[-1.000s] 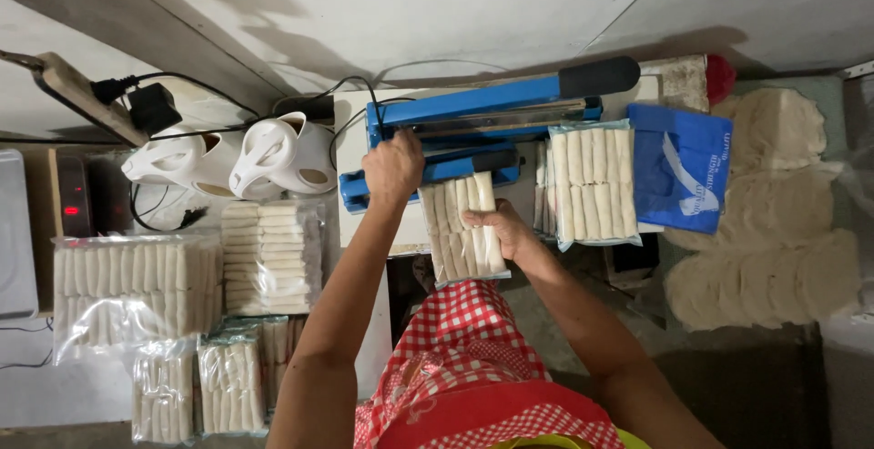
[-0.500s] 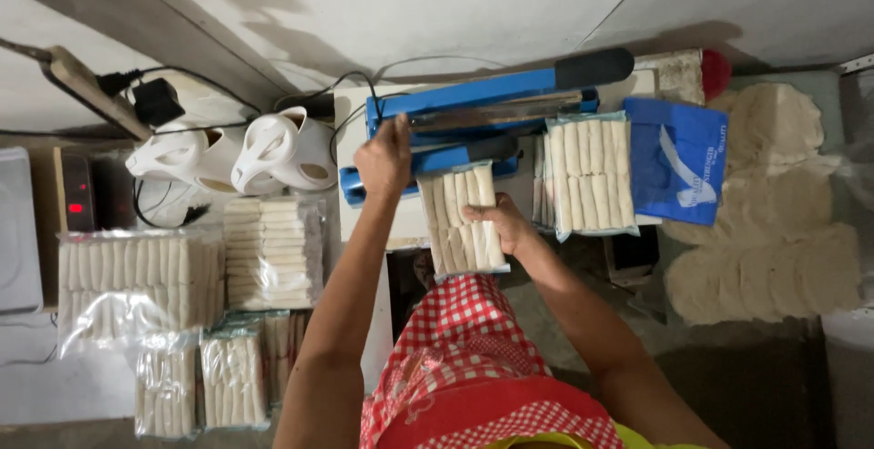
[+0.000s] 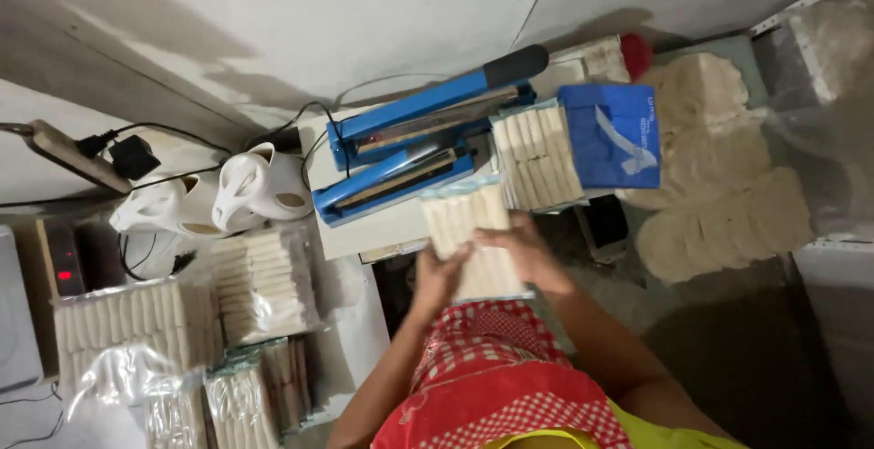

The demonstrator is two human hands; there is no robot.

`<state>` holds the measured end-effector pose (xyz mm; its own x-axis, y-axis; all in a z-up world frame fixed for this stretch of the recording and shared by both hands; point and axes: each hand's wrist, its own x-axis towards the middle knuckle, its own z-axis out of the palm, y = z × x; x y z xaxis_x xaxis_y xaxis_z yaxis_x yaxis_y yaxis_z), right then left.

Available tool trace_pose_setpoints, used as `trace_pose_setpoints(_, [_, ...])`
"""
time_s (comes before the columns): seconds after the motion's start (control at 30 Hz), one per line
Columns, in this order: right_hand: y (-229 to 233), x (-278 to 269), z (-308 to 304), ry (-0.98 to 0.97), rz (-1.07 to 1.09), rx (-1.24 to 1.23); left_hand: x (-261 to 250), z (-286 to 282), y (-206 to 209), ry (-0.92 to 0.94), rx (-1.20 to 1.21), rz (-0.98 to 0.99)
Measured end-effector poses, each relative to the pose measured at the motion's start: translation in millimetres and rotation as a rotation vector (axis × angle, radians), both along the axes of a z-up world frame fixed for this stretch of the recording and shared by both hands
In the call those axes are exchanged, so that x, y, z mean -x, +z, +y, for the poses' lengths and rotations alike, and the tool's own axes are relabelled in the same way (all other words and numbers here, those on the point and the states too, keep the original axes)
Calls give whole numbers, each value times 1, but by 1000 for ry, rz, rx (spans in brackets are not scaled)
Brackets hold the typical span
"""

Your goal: Sealing plastic bags containing white sticks using a manual heat sealer and stacking them.

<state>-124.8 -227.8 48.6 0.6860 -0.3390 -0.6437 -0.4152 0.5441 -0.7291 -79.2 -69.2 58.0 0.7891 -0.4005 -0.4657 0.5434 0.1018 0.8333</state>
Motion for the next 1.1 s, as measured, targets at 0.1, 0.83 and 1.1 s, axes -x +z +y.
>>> trace_pose_setpoints(0.1, [46,1,-39,-60,53,153,-5,-47,30,-75,100,1])
trace_pose_setpoints(0.83, [-47,-21,-188,309,-21,202,-62,-205,-180,-114,-784,45])
trace_pose_setpoints(1.1, [-168,36,-291,359,77,-126,-10,-201,-119,143,-399,131])
